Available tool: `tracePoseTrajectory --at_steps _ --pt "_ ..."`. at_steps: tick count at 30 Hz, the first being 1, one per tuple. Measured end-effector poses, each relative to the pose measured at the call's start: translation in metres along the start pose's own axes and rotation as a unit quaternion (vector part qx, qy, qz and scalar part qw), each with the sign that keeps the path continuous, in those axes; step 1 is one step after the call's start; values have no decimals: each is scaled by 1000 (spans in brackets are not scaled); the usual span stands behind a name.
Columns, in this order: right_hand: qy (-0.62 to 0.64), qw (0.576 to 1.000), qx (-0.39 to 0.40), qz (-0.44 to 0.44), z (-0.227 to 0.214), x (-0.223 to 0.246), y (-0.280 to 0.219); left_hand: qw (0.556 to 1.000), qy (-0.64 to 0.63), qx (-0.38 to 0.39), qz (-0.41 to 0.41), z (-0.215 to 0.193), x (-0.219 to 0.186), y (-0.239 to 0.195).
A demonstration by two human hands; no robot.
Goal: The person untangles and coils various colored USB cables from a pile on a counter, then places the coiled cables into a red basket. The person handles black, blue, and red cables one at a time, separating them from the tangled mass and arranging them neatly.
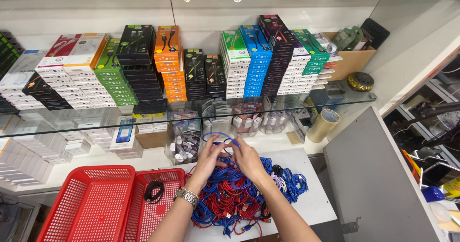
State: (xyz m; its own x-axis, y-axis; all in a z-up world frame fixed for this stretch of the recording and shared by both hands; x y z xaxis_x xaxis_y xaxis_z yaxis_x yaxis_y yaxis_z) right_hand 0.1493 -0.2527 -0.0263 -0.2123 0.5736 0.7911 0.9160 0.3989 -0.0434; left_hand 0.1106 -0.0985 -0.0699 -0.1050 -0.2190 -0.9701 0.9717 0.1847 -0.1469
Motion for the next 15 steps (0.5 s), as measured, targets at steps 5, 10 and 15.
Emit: tracePoseTrajectory --at_steps 5,10,15 --pt "156 982 -78 -71 -32 9 25 991 78 99 55 11 -1 -10" --pt "101 988 -63 -100 -40 3 24 992 68 86 59 5 4 4" --pt "153 973 165 -46 -11 -3 -2 997 6 36 65 -10 -7 11"
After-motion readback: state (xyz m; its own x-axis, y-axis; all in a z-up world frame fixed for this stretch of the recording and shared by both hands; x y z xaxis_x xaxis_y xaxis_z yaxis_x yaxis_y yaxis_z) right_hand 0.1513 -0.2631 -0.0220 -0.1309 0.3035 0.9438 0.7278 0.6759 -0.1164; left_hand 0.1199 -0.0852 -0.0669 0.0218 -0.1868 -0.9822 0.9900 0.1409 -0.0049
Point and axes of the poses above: each hand's wrist, its own y-axis towards the middle knuckle, its own z-axis out of the palm, x = y × z, the point moved 3 cm from there along y, towards the middle knuckle, and after that the axes turned 5 degrees about -y, right-handed, at the moved point
